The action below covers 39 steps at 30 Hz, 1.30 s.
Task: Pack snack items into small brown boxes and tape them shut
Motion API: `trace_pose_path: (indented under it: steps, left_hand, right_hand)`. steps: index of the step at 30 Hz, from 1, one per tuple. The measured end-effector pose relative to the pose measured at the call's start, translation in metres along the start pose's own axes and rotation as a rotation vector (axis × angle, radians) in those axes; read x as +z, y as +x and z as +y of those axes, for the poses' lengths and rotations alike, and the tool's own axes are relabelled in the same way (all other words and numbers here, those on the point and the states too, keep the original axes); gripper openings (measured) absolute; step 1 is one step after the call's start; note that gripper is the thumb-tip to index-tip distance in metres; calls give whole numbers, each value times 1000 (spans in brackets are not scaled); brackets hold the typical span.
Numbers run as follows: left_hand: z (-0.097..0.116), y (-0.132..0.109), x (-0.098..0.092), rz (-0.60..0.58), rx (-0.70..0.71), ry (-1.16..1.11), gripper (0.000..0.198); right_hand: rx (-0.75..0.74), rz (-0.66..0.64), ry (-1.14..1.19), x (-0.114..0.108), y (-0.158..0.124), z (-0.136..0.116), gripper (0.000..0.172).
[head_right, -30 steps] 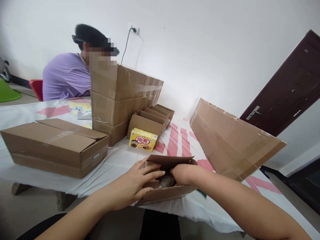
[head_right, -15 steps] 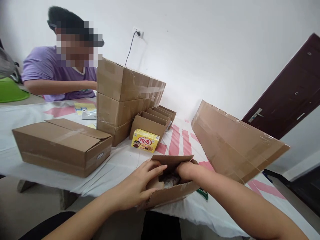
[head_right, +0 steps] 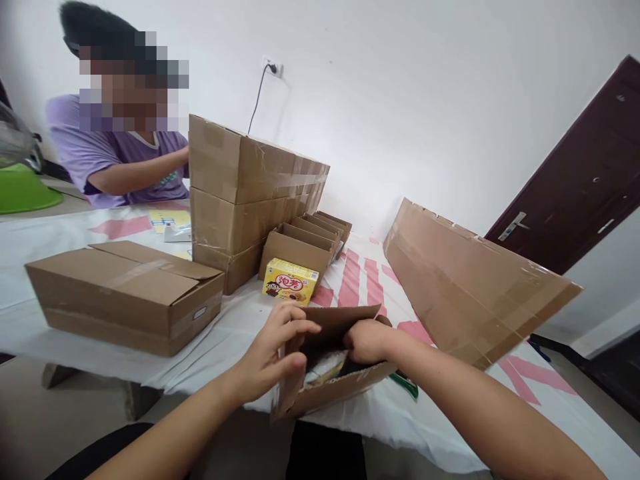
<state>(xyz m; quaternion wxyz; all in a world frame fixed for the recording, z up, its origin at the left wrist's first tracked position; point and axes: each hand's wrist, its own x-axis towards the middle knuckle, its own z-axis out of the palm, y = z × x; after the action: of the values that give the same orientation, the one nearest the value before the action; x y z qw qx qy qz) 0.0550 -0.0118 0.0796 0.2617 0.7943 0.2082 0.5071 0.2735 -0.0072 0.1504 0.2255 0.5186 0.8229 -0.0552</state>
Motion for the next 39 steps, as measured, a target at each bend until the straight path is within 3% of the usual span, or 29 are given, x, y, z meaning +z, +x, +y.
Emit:
trace_pose_path:
  steps: [2,4,7,10,13,16,20,25,28,32,35,37,39]
  left_hand:
    - [-6,2,-8,82,-50,-115,60]
    - [-14,4,-18,90,-88,-214,62]
    - [-22,4,-30,-54,-108,-228,68]
    - [-19,1,-27,-192,-131,-62,87]
    - [-15,-2,-16,-139,-159,150,74]
    - [-17,-1,-16,-75,-150,218,61]
    - [-28,1,-37,-57,-174,233,64]
    - [-43,1,-63,-1,-208,235,64]
    - [-52,0,-71,64,-214,292,67]
    - [-61,2,-70,269,-217,490,74]
    - [-54,2,-54,439,-156,641,56]
    - [-45,0,-37,506,-103,616,37]
    - [-37,-1,-19,431,-70,411,30]
  right_hand:
    - [-19,54,88,-4,0,4,13]
    - [-23,109,165,-9,0,8,13]
    - [-4,225,238,-15,-1,12,12]
    - [11,344,273,-19,-2,14,11]
    - [-7,488,344,-19,-1,15,11]
    - [-39,692,475,-22,0,20,17]
    - [-64,999,755,-35,-8,31,30]
    - [-72,1300,1071,-52,-32,42,34]
    - [-53,1320,1092,-48,-41,46,35]
    - [-35,1204,1153,-31,-41,45,36]
    - [-30,1134,1208,-21,-36,39,39]
    - [-33,1086,1219,-19,-33,33,42]
    - [-52,1021,1226,-18,-29,27,44]
